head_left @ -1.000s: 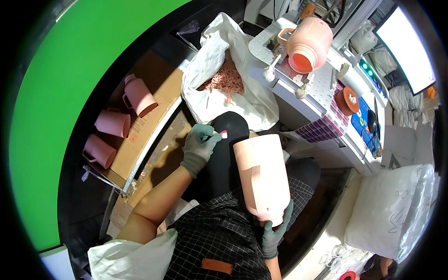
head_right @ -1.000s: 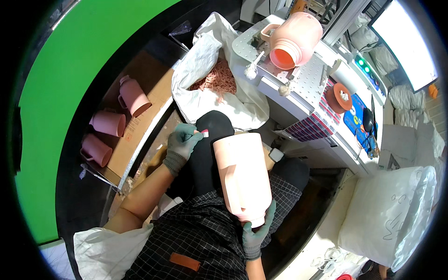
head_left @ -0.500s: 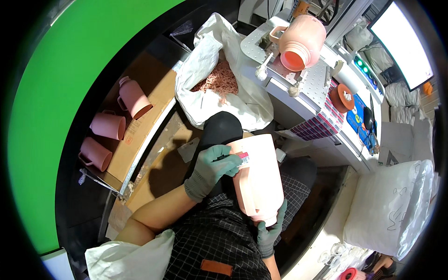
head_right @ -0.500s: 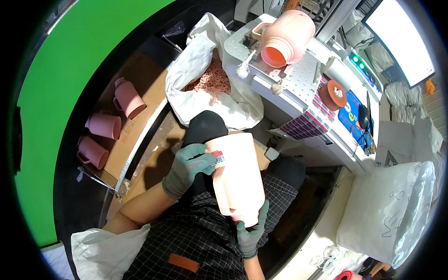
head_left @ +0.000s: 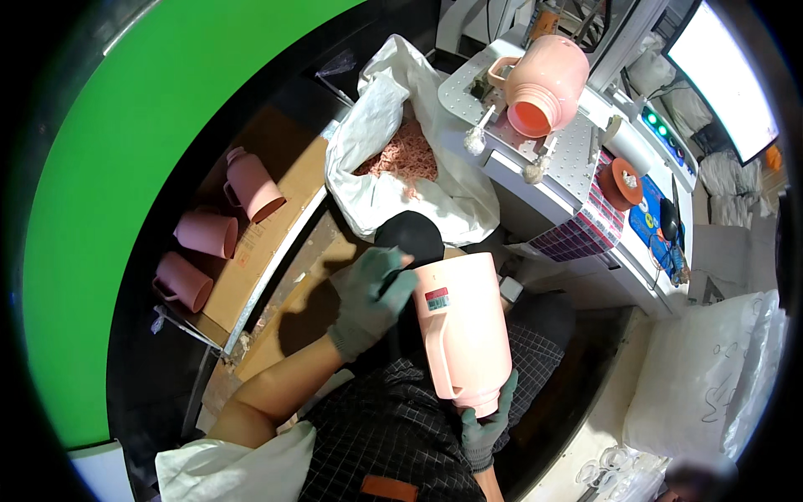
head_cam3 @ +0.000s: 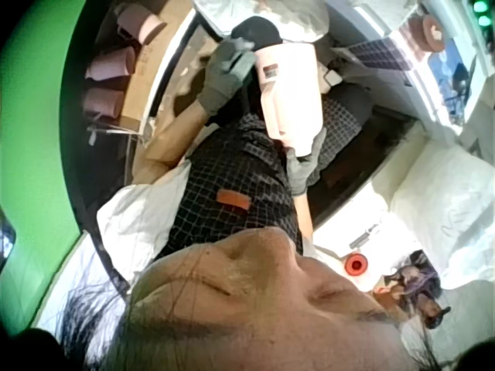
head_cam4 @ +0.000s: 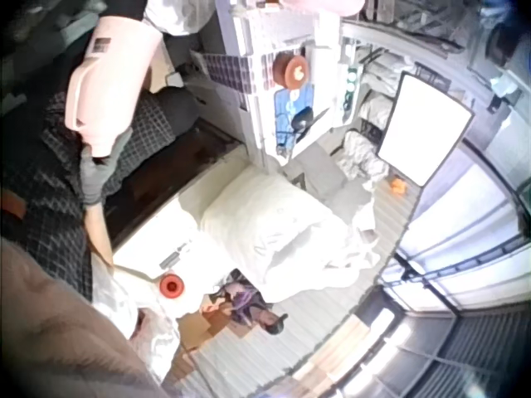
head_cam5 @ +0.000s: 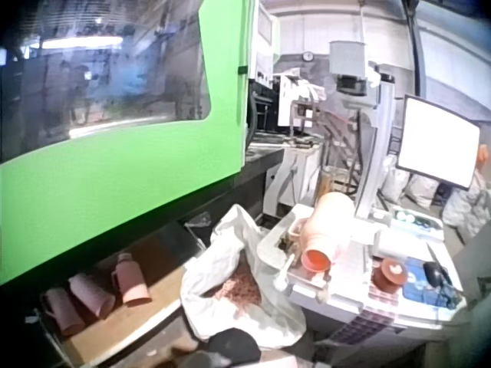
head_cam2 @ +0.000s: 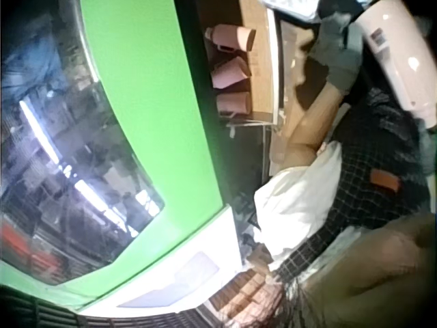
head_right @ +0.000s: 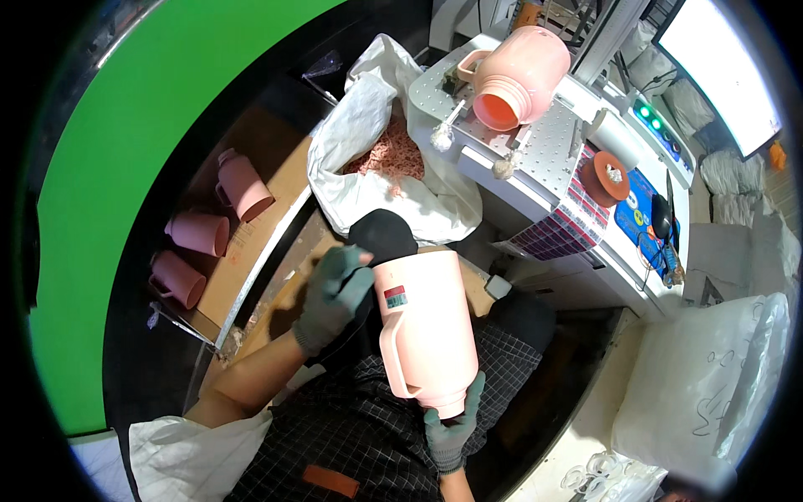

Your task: The person assembles pink plastic pitchers by inserting a white circular seal into the opening and screwing on a red lid. The person handles the pitchers one at a time, placing the finished units into a cardboard box.

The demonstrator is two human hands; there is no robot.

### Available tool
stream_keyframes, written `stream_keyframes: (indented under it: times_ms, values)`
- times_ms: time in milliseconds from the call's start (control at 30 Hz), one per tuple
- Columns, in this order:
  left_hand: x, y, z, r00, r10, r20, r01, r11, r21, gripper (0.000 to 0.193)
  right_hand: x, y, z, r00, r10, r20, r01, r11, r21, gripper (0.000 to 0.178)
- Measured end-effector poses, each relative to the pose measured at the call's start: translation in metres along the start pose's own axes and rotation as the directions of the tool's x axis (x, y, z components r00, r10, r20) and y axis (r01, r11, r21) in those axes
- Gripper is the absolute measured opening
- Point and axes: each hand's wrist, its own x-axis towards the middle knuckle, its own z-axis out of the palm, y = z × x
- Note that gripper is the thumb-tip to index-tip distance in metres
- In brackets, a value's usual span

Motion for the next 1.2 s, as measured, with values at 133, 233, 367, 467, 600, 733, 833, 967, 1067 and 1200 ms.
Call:
stream_keyframes:
  times_ms: [133, 233, 367, 467, 600, 733, 833, 967, 1067, 1200]
  values:
    - [-0.003, 0.006, 0.032, 0.997, -0.065, 0.040, 0.073, 0.973, -0.220, 0.017, -0.001, 0.003, 0.001, 0.997, -0.075, -0.011, 0.073, 0.991, -0.113, 0.111]
    - [0.003, 0.011, 0.034, 0.987, -0.145, 0.071, 0.155, 0.974, -0.167, 0.013, -0.009, 0.009, 0.003, 0.991, -0.133, -0.018, 0.126, 0.968, -0.215, 0.112]
    - [0.009, 0.008, 0.029, 0.983, -0.134, 0.125, 0.125, 0.989, 0.079, 0.012, -0.013, 0.014, 0.005, 0.980, -0.198, 0.009, 0.192, 0.937, -0.291, 0.111]
    - [0.027, -0.017, 0.026, 0.974, -0.067, 0.218, 0.012, 0.969, 0.246, 0.013, -0.011, 0.015, 0.005, 0.972, -0.236, 0.022, 0.232, 0.933, -0.276, 0.109]
    - [0.007, 0.000, 0.022, 0.973, 0.216, 0.083, -0.231, 0.893, 0.386, 0.035, -0.006, 0.012, 0.003, 0.977, -0.209, 0.043, 0.214, 0.944, -0.252, 0.114]
    - [0.070, -0.040, 0.027, 0.936, 0.062, 0.347, -0.114, 0.985, 0.132, 0.018, 0.011, -0.010, -0.002, 0.997, -0.078, 0.015, 0.079, 0.996, -0.038, 0.102]
    - [0.143, 0.009, 0.028, 0.965, 0.256, 0.054, -0.261, 0.944, 0.203, 0.047, 0.034, -0.027, -0.044, 0.980, 0.194, 0.043, -0.192, 0.874, 0.447, 0.086]
    - [0.235, 0.053, 0.080, 0.492, 0.820, 0.292, -0.821, 0.327, 0.468, 0.074, 0.035, -0.056, -0.103, 0.983, -0.002, -0.184, 0.080, 0.905, 0.418, 0.070]
    - [0.299, 0.015, 0.103, 0.270, 0.887, 0.375, -0.920, 0.123, 0.371, 0.051, 0.100, -0.100, -0.088, 0.880, -0.304, -0.365, 0.421, 0.855, 0.302, 0.073]
    - [0.272, 0.074, 0.063, 0.319, 0.914, 0.248, -0.896, 0.206, 0.393, 0.046, 0.140, -0.127, -0.102, 0.679, -0.500, -0.538, 0.512, 0.847, -0.141, 0.078]
